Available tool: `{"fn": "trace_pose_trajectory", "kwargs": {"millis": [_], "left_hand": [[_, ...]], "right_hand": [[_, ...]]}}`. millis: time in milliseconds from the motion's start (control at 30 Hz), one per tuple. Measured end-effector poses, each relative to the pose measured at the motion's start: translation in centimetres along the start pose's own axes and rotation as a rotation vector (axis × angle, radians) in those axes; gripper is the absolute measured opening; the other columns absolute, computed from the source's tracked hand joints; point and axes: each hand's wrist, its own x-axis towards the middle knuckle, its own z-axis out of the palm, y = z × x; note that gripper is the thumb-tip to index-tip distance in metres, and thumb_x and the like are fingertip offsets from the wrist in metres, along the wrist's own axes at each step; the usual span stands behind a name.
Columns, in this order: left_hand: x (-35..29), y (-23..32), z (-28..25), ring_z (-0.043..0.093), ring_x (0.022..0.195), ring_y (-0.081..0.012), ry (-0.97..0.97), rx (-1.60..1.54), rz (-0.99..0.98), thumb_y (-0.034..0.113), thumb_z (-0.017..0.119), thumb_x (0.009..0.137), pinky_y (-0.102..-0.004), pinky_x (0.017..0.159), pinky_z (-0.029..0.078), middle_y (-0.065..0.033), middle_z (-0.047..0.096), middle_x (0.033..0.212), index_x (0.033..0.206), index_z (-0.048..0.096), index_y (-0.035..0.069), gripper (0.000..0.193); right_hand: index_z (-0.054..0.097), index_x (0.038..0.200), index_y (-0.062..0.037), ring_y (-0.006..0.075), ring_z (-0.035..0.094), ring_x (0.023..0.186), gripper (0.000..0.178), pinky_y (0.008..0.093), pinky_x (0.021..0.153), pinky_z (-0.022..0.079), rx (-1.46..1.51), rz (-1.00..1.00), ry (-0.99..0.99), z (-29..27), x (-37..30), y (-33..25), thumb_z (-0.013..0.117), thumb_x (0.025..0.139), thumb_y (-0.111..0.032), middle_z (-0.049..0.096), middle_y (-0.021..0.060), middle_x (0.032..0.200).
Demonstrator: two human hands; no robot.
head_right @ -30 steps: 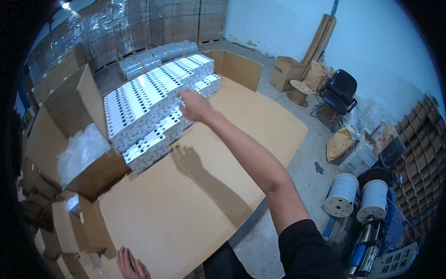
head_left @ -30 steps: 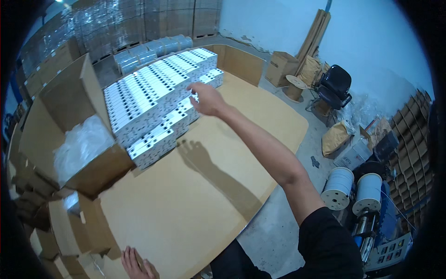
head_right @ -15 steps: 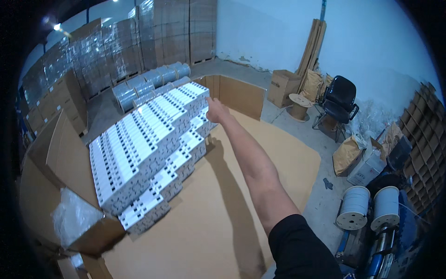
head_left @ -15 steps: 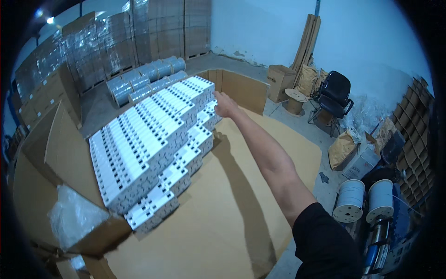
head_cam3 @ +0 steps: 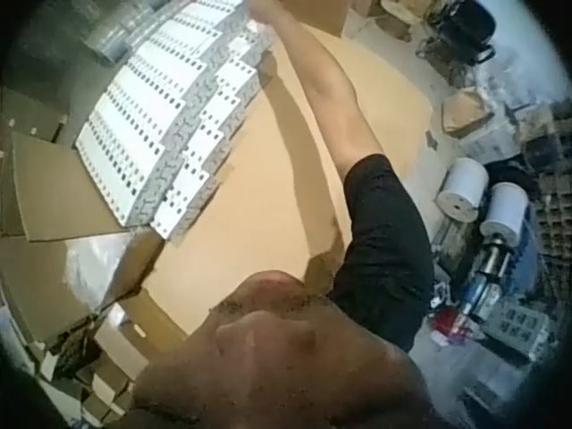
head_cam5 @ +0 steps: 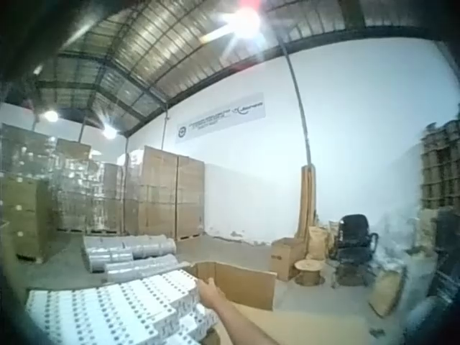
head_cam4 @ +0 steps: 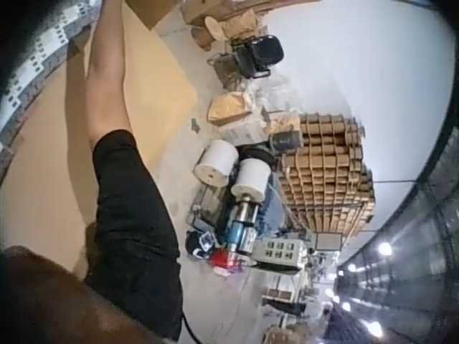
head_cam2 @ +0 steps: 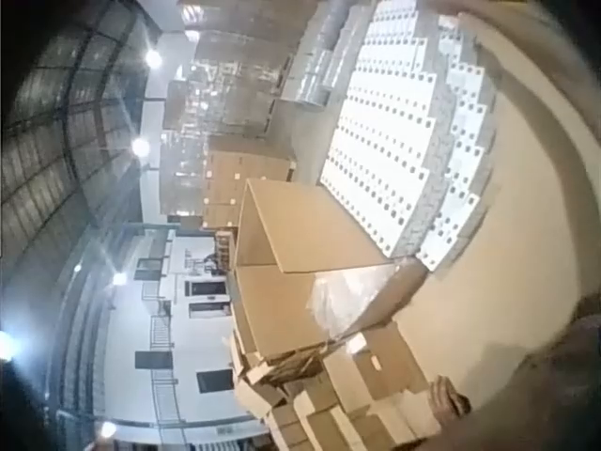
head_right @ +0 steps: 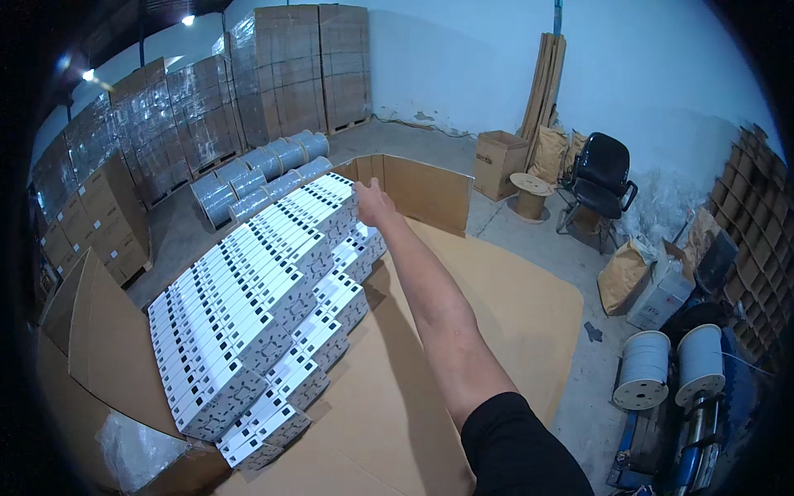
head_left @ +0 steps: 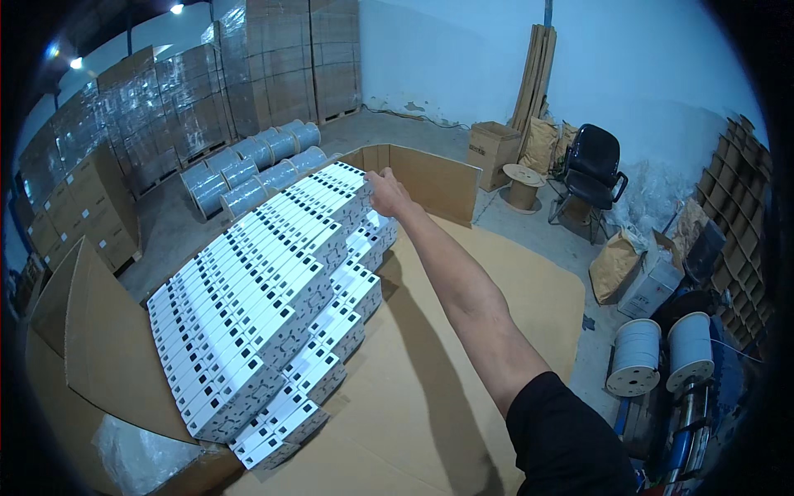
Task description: Packing small white boxes into plastic bags and larger cardboard boxes.
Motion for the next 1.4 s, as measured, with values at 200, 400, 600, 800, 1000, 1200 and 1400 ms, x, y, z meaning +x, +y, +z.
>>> {"fn": "trace_pose_trajectory", "kwargs": {"millis": [200,400,600,800,1000,1200,1400], "left_hand": [[0.7,0.6,0.4,0.061,0.116,-0.0472,0.099,-0.081,-0.059,-0.001,0.044,0.097,-0.0604,0.101,0.046,-0.0301,0.062,0.122,0.123,0.055,-0.014,0.031],[-2.0,-0.7,-0.4,0.059,0.119,-0.0466,-0.15,0.069,-0.168,0.002,0.046,0.097,-0.0585,0.103,0.044,-0.0299,0.061,0.125,0.126,0.056,-0.013,0.035],[-2.4,-2.6,-1.5,0.056,0.12,-0.0482,-0.343,0.199,-0.092,0.004,0.048,0.095,-0.0581,0.106,0.041,-0.0302,0.06,0.126,0.128,0.055,-0.013,0.038],[-7.0,-6.8,0.1,0.049,0.132,-0.047,-0.486,0.21,-0.107,0.023,0.047,0.102,-0.0584,0.108,0.04,-0.0272,0.052,0.142,0.138,0.05,-0.01,0.049],[-7.4,-5.7,0.0,0.049,0.129,-0.0466,-0.266,0.106,-0.079,0.016,0.048,0.098,-0.0568,0.108,0.039,-0.025,0.054,0.138,0.136,0.051,-0.008,0.045],[-8.1,-8.1,2.0,0.05,0.127,-0.038,-0.083,-0.174,-0.298,0.006,0.059,0.091,-0.0459,0.11,0.039,-0.0219,0.055,0.128,0.128,0.056,-0.004,0.038],[-3.2,-8.5,6.9,0.066,0.096,-0.0196,0.048,-1.045,-0.52,0.008,0.059,0.1,-0.0304,0.083,0.054,-0.0131,0.065,0.111,0.118,0.061,-0.003,0.022]], "right_hand": [[0.047,0.113,-0.0095,0.0435,0.056,0.113,0.037,0.0487,0.092,0.048,0.112,-0.086,0.243,1.9,2.0,3.1,0.063,0.082,0.003,0.056,0.0199,0.116],[0.06,0.106,-0.0086,0.041,0.057,0.11,0.026,0.0463,0.093,0.048,0.081,-0.18,0.156,2.3,1.0,2.9,0.061,0.083,0.004,0.058,0.0193,0.111],[0.061,0.108,-0.0104,0.0422,0.057,0.113,0.026,0.0471,0.096,0.049,0.129,-0.112,0.194,0.0,-1.4,2.2,0.061,0.085,0.002,0.054,0.0184,0.118],[0.061,0.105,-0.0104,0.041,0.059,0.109,0.021,0.048,0.092,0.049,0.038,-0.143,0.237,-6.6,-7.2,4.7,0.058,0.087,0.0,0.057,0.0168,0.114],[0.064,0.106,-0.0093,0.0395,0.06,0.104,0.022,0.0474,0.087,0.05,0.119,-0.301,0.165,-8.8,-17.7,-1.6,0.062,0.086,-0.001,0.059,0.0162,0.109],[0.066,0.106,-0.0044,0.0343,0.065,0.09,0.028,0.0396,0.073,0.057,0.487,-0.429,-0.018,-7.7,-34.2,-12.1,0.069,0.08,0.004,0.061,0.0165,0.099],[0.064,0.101,-0.001,0.029,0.066,0.079,0.024,0.0344,0.067,0.058,0.726,-0.466,-0.125,-4.5,-48.3,-22.1,0.07,0.079,0.005,0.061,0.0141,0.094]]}}
